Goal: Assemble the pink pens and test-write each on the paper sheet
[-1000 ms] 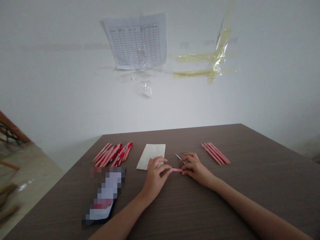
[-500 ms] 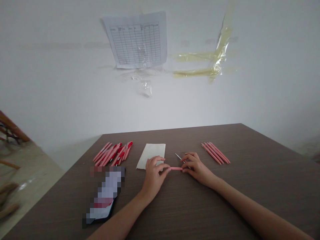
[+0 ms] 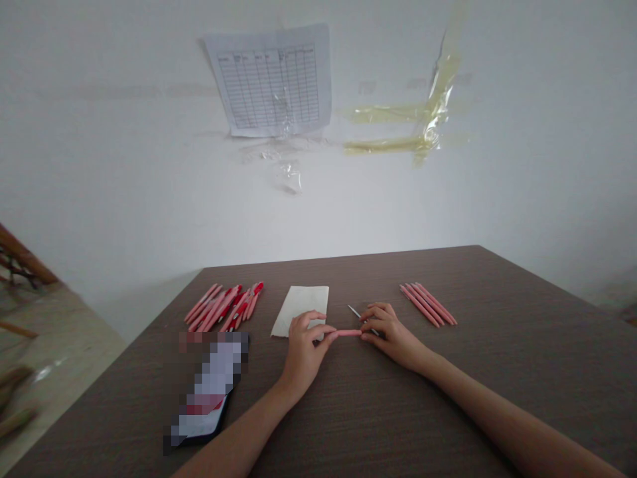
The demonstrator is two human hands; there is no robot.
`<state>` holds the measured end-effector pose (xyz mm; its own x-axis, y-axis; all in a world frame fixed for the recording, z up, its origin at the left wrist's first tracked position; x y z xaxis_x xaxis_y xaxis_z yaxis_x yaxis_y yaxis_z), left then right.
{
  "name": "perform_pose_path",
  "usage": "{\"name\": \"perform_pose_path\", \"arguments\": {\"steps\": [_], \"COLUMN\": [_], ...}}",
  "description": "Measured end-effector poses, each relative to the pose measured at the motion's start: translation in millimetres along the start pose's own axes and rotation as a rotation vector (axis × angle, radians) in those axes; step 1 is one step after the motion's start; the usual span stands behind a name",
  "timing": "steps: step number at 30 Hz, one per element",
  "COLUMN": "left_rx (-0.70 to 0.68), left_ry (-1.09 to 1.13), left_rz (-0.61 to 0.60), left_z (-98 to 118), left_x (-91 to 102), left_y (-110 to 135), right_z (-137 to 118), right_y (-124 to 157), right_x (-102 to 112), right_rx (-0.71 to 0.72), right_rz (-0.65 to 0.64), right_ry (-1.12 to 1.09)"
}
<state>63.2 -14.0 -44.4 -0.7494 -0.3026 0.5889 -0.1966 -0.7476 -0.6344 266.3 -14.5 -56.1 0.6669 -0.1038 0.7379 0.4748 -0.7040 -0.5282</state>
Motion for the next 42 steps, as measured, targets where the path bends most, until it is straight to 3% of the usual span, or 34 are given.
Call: {"name": "perform_pose_path", "arguments": {"steps": [23, 36, 42], "left_rx": [-0.059, 0.135, 0.145], "left_ry": [0.01, -0.015, -0.094], "left_rz": [0.053, 0.018, -0.006], "left_z": [7.0, -10.0, -16.6], "left_x": [3.9, 0.0, -7.2], "left_y": [-1.1, -0.6, 1.7], "right_z": [0.7, 5.4, 5.0], "right_y": [-0.7, 2.2, 3.1], "right_x": [-0.9, 4.9, 5.0], "right_rx": [0.015, -0.017, -0.031], "right_rz": [-0.049, 0.059, 0.065], "right_ry": [-0.007, 0.12, 0.199]}}
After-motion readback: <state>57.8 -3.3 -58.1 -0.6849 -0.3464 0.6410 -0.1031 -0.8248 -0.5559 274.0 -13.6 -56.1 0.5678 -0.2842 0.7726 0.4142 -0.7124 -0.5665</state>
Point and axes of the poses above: each hand's wrist, its own y-axis away from the middle knuckle, its own x-axis out of the back of the hand, z = x × y, the point moved 6 cm from there along -y, towards the middle knuckle, and after that the axes turned 4 degrees about x, right-handed, at the moved point
